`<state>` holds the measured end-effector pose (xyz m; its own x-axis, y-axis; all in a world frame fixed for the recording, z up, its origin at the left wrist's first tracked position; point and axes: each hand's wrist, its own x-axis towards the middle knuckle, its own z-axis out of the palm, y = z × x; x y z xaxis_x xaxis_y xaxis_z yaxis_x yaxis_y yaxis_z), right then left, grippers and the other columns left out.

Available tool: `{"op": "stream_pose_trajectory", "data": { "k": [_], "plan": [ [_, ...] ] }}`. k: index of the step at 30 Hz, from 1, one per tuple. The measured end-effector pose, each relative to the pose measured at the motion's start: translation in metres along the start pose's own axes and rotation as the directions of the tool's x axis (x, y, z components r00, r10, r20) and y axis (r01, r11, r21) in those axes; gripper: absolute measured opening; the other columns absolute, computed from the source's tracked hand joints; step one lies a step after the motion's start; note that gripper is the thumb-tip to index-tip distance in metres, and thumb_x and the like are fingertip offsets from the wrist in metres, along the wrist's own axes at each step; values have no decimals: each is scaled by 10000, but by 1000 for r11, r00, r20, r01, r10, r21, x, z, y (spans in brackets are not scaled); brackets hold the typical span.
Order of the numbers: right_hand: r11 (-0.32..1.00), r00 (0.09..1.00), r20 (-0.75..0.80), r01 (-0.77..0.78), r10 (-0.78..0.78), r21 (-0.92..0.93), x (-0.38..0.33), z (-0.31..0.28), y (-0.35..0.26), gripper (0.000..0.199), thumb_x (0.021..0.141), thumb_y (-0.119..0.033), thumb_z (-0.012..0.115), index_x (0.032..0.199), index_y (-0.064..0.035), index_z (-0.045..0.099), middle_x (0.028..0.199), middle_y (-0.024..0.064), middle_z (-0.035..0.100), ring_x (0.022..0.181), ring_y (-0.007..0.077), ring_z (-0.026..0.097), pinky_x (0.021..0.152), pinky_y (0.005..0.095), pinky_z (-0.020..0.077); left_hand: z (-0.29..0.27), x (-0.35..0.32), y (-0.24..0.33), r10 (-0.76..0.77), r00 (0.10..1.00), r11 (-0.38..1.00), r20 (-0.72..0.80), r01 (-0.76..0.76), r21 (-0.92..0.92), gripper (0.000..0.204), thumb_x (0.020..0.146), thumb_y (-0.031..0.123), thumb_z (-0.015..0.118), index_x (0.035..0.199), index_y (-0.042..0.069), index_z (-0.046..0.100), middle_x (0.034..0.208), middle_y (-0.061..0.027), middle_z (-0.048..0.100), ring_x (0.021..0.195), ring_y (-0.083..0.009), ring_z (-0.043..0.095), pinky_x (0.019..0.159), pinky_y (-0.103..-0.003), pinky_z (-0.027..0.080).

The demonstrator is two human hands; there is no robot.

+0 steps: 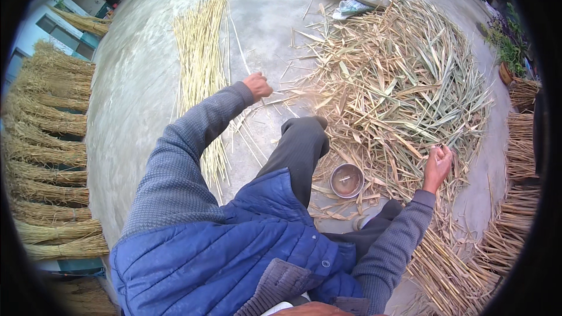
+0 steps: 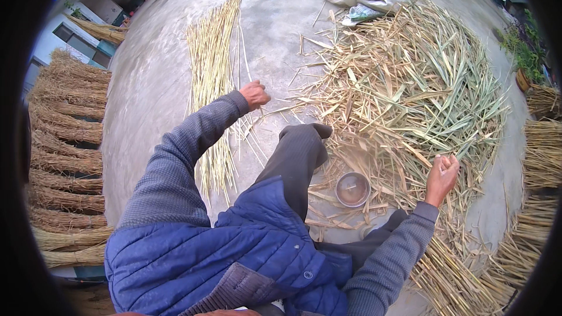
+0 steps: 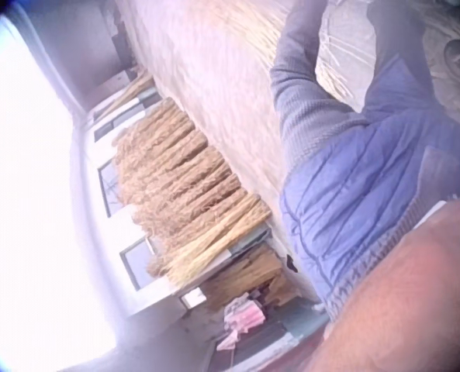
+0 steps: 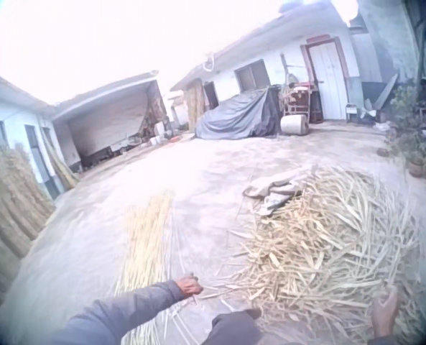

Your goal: The person sits on the floor and repeatedly picks up dried plant stalks, strips off the outer layers by hand, and places the processed stalks into a pile. The task continues with the same repetitive motion across the clip.

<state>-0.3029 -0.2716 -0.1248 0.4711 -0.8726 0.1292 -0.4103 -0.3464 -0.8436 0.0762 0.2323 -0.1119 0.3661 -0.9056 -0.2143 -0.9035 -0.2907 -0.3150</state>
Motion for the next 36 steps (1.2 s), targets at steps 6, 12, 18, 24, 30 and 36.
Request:
{"op": "stream_pose_trajectory", "data": {
  "k": [6, 12, 18, 24, 30, 36],
  "plan": [
    [989, 1000, 8, -22, 21, 147, -3, -2, 15, 543, 914, -184, 679, 1342, 76, 470, 1206, 223, 641, 1102, 247, 637, 973, 339, 478, 113, -231, -79, -458, 657, 881, 599, 425, 208, 198, 836, 174, 562, 937, 172, 733, 1007, -97, 734, 968, -300, 704, 772, -444, 544],
    [989, 998, 57, 27, -35, 148, -12, -9, 18, 566, 921, -192, 682, 1348, 96, 446, 1233, 236, 619, 1106, 251, 632, 964, 334, 488, 83, -216, -27, -345, 722, 839, 600, 524, -149, 313, 688, 195, 726, 989, 113, 692, 908, -121, 694, 871, -326, 677, 726, -438, 542],
    [964, 1000, -32, 9, -1, 267, -19, -30, 12, 531, 897, -176, 692, 1301, 105, 491, 1179, 209, 659, 1037, 206, 658, 913, 301, 519, -31, -12, 31, -165, 982, 943, 89, 184, -278, 283, 801, 241, 743, 1029, 95, 660, 922, -122, 707, 856, -340, 674, 738, -435, 534],
    [989, 999, -52, 2, 5, 148, -42, -46, -31, 465, 906, -131, 677, 1280, 95, 517, 1175, 214, 659, 1021, 210, 666, 899, 317, 537, -62, 187, 188, 181, 964, 873, -197, -250, -419, 186, 832, 257, 678, 922, 100, 638, 794, -144, 678, 767, -370, 662, 655, -470, 523],
    [996, 994, 71, 83, -84, 18, -64, -46, -57, 457, 859, -70, 708, 1264, 42, 530, 1136, 217, 663, 930, 245, 701, 809, 343, 572, 84, 229, 361, 627, 777, 718, 57, -549, -427, 145, 814, 227, 663, 916, 123, 652, 785, -131, 672, 761, -321, 687, 614, -454, 527],
    [996, 982, 174, 79, -72, -30, -69, -51, -53, 530, 830, -28, 725, 1307, 26, 499, 1167, 165, 634, 957, 229, 689, 784, 321, 565, 198, 204, 424, 726, 679, 678, 106, -682, -273, 200, 860, 169, 592, 1041, 104, 644, 947, -115, 630, 763, -239, 660, 704, -399, 456]
  ]
}}
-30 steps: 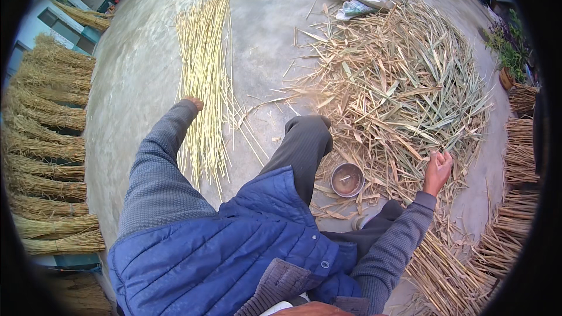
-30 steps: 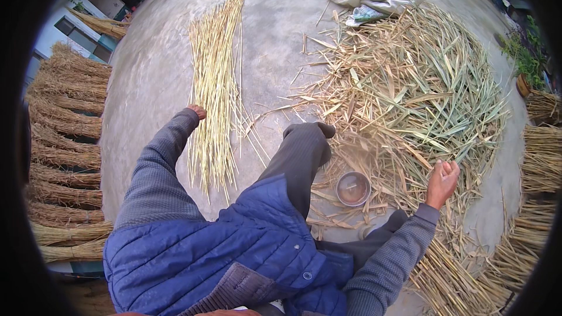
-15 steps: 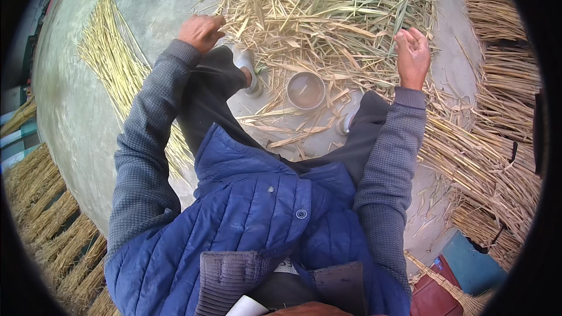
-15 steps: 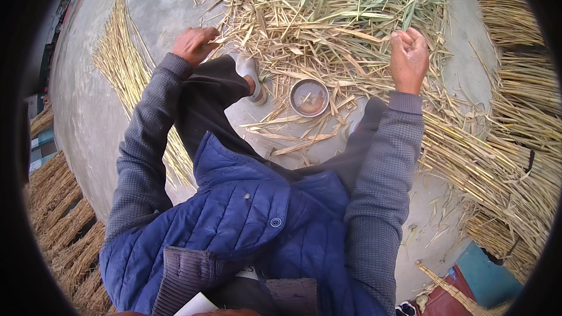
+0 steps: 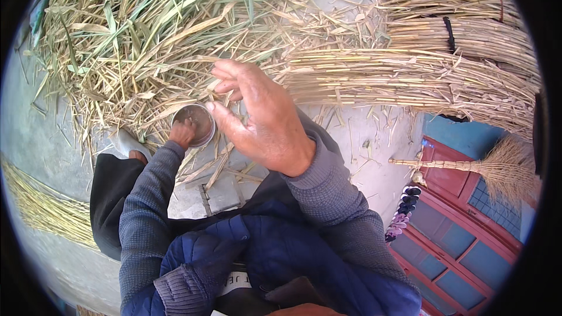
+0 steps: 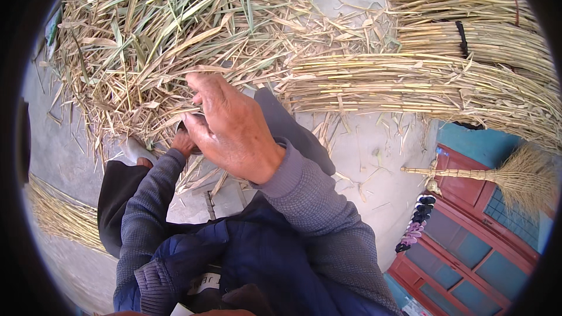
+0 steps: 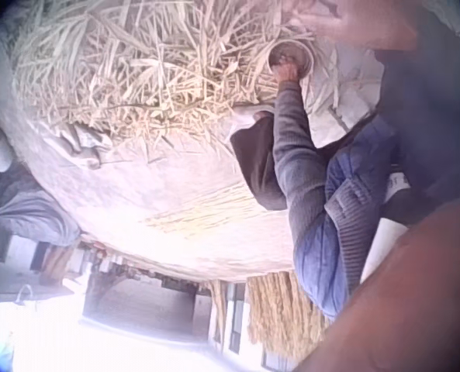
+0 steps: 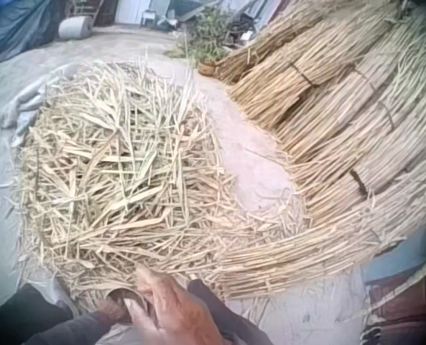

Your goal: The person sits on the floor and repeatedly picks up dried plant stalks, strips off the outer layers by hand, and places the processed stalks into a pile. The task continues with the same repetitive motion across the clip.

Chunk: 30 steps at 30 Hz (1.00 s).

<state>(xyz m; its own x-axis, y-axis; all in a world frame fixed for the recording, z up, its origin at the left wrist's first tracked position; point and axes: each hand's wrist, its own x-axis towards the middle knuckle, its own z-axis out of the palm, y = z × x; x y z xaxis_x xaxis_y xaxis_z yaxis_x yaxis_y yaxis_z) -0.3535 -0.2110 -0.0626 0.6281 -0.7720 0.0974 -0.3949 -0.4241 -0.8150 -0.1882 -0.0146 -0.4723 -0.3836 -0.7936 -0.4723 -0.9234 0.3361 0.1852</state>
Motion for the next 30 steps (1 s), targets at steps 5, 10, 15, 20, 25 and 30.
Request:
{"op": "stream_pose_trajectory", "data": {
  "k": [5, 10, 15, 20, 25, 30],
  "plan": [
    [997, 997, 26, -77, 76, 20, -1, -1, -4, 548, 814, -18, 735, 1303, 22, 494, 1123, 164, 620, 950, 247, 688, 791, 334, 565, 13, 17, 8, -1, 961, 999, -276, 16, 50, 223, 860, 166, 597, 1072, 95, 610, 926, -98, 630, 738, -243, 671, 668, -390, 480],
    [998, 998, -42, -53, 54, 34, -1, -10, -1, 546, 814, -11, 733, 1301, 29, 489, 1141, 171, 628, 954, 254, 690, 794, 340, 569, -10, 24, 5, 48, 982, 992, -184, -26, 122, 230, 863, 162, 596, 1083, 95, 601, 920, -95, 632, 733, -240, 680, 640, -387, 496],
    [997, 958, -283, -30, 47, 65, -12, -42, 5, 448, 860, -42, 710, 1268, 34, 540, 1141, 178, 660, 968, 209, 692, 795, 314, 574, -81, 31, -12, -5, 987, 977, -159, 39, 211, 236, 866, 157, 595, 1093, 95, 592, 914, -92, 633, 728, -237, 688, 611, -384, 512],
    [943, 692, -676, -19, 253, 333, -60, -129, 96, 333, 919, -72, 653, 1189, 92, 548, 1044, 166, 680, 874, 141, 665, 747, 248, 553, -176, 0, -25, -14, 957, 984, -288, 63, 164, 64, 812, 127, 616, 870, 99, 616, 850, -114, 659, 734, -279, 696, 599, -409, 539],
    [689, 228, -871, -707, 436, 160, -169, -201, 254, 392, 821, -198, 759, 1085, 62, 631, 962, 122, 691, 835, 168, 670, 794, 322, 530, -244, -46, -47, -72, 930, 961, -360, 162, 227, 67, 810, 141, 600, 848, 86, 603, 731, -140, 656, 666, -317, 676, 545, -441, 512],
    [563, 199, -825, -810, 529, 166, -222, -241, 366, 396, 812, -191, 771, 1095, 48, 630, 940, 137, 709, 845, 185, 677, 780, 341, 544, -288, -82, -50, -392, 886, 913, -250, 408, 17, 564, 806, 379, 768, 1121, 40, 446, 963, -228, 656, 780, -383, 686, 662, -455, 550]
  ]
}}
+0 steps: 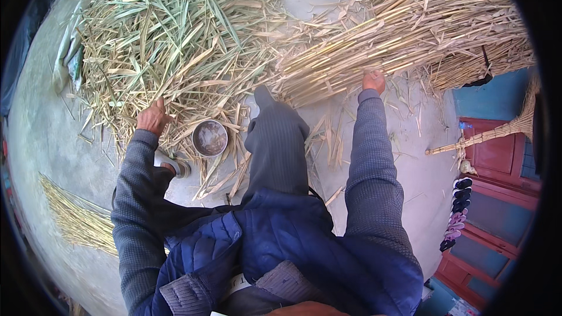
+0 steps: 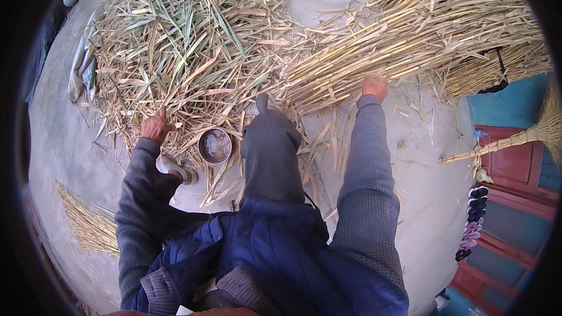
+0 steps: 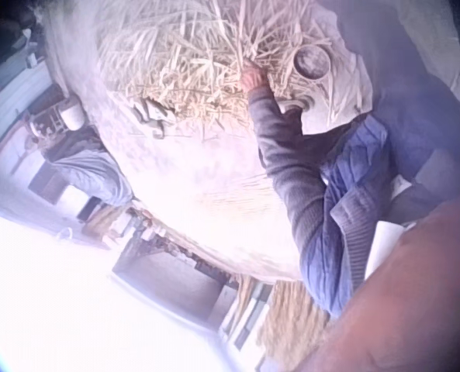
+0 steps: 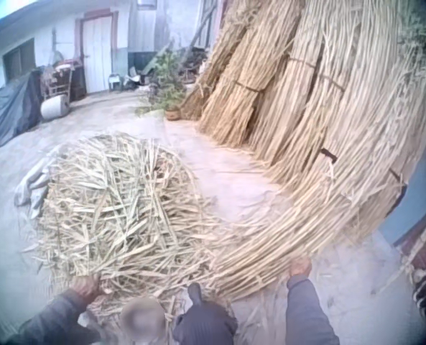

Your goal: The person sits on the floor and repeatedly picks up dried plant stalks, strips off the outer layers by hand, and places the processed stalks into a pile. The task continues with the same repetitive motion across the clip.

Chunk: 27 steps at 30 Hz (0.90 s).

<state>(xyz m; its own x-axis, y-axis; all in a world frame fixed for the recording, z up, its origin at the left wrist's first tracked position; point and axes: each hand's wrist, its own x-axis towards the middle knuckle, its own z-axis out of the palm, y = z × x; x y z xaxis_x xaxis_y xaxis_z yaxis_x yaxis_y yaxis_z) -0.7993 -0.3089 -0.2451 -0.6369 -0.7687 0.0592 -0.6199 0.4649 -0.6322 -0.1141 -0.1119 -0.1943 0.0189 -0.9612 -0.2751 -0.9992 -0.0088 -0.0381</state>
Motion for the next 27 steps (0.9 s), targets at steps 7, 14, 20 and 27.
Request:
{"op": "stream_pose_trajectory", "data": {
  "k": [7, 14, 20, 27],
  "plan": [
    [691, 925, 357, -340, 127, 637, 45, 24, 14, 331, 846, -136, 751, 1096, 33, 615, 776, 119, 672, 567, 169, 617, 462, 309, 512, -39, -28, -6, 149, 946, 976, -287, -93, 199, 35, 836, 101, 569, 851, 70, 562, 702, -122, 625, 665, -319, 658, 570, -433, 515],
    [782, 936, 341, -151, -83, 605, 35, 10, -23, 235, 877, -108, 709, 975, -35, 509, 794, 105, 669, 625, 166, 665, 491, 281, 523, -37, -49, -29, 73, 944, 993, -322, -38, 112, 344, 845, 364, 699, 886, 48, 572, 810, -117, 645, 871, -317, 624, 745, -437, 491],
    [669, 846, 418, -101, -332, 736, -18, -15, -145, 212, 898, -96, 673, 1040, -24, 533, 918, 103, 678, 739, 169, 692, 623, 251, 571, -55, -60, -37, -117, 956, 990, -271, 133, 44, 313, 900, 399, 629, 834, 94, 605, 656, -135, 629, 723, -336, 645, 613, -474, 485],
    [547, 693, 426, -54, -581, 835, -176, -20, -292, 235, 919, -135, 700, 1073, 7, 594, 858, 78, 688, 704, 135, 689, 640, 225, 563, -110, -68, -8, 19, 846, 979, -532, -125, -164, 471, 847, 494, 682, 1116, 108, 654, 969, -116, 691, 1009, -284, 622, 858, -421, 431]
  ]
}}
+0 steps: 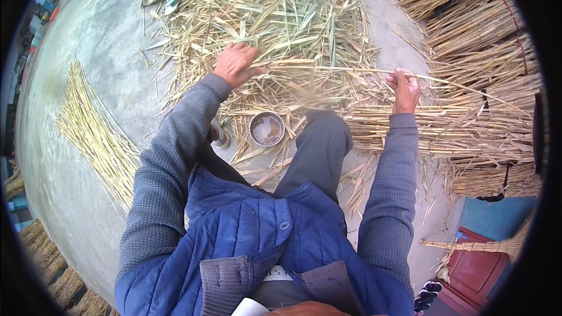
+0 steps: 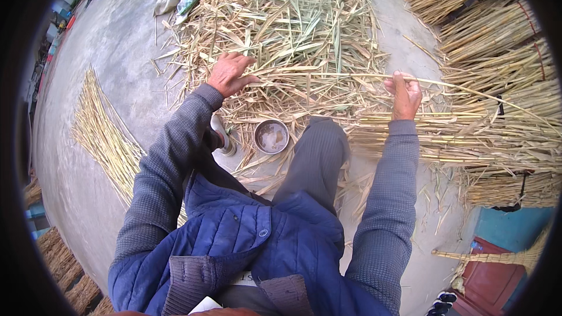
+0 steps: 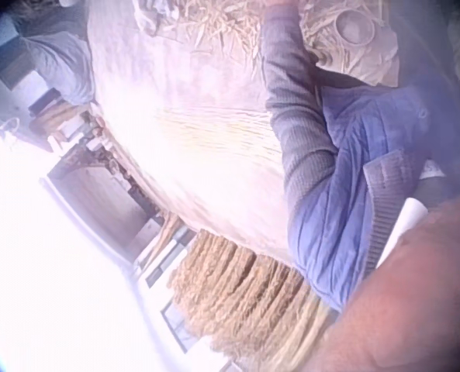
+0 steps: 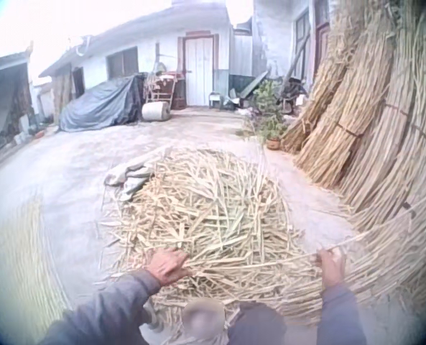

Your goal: The person sits on the floor and repeatedly picks up dried plant stalks, strips off the outer layers by hand, and places the processed stalks into a pile. The task continues with the same repetitive motion across the clip.

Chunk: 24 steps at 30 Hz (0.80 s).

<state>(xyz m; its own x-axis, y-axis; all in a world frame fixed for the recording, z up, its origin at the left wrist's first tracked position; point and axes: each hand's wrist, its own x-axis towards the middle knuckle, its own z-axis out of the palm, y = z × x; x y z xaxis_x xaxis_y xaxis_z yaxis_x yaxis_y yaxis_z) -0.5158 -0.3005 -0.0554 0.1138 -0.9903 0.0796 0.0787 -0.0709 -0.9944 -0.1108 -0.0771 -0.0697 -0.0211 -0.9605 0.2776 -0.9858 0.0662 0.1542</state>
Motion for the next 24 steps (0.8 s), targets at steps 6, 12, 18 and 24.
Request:
{"op": "stream_pose_trajectory", "data": {
  "k": [6, 12, 18, 24],
  "plan": [
    [995, 991, 114, 69, -77, 72, -36, 102, -38, 222, 926, -188, 721, 1029, -23, 613, 836, 73, 688, 690, 131, 677, 652, 244, 561, -7, 12, -23, 41, 999, 957, 17, -35, -289, 371, 838, 367, 734, 1099, 106, 702, 993, -40, 721, 965, -234, 635, 886, -407, 407],
    [989, 981, 190, 16, -45, 147, -39, 127, -31, 178, 935, -156, 704, 1025, -35, 610, 853, 70, 682, 694, 124, 661, 659, 242, 563, -1, 1, -56, -360, 913, 161, 192, 264, -951, 148, 904, 115, 729, 973, -11, 694, 895, -73, 734, 828, -102, 681, 769, -254, 558],
    [994, 987, 136, -97, 88, 57, -47, 125, -11, 197, 918, -134, 723, 1046, -34, 612, 876, 73, 694, 743, 146, 691, 706, 258, 595, -18, -21, -134, -570, 807, 283, 157, 372, -884, 221, 953, 271, 653, 969, 52, 677, 875, -69, 729, 866, -164, 668, 988, -411, 423],
    [991, 970, 214, -127, 117, 32, -66, 181, -2, 215, 925, -171, 723, 1049, -31, 618, 885, 95, 705, 737, 147, 699, 657, 242, 587, -5, -26, -145, -320, 909, 916, -267, 369, 158, 180, 909, 249, 630, 910, 69, 635, 812, -102, 661, 841, -279, 603, 800, -411, 410]
  ]
}}
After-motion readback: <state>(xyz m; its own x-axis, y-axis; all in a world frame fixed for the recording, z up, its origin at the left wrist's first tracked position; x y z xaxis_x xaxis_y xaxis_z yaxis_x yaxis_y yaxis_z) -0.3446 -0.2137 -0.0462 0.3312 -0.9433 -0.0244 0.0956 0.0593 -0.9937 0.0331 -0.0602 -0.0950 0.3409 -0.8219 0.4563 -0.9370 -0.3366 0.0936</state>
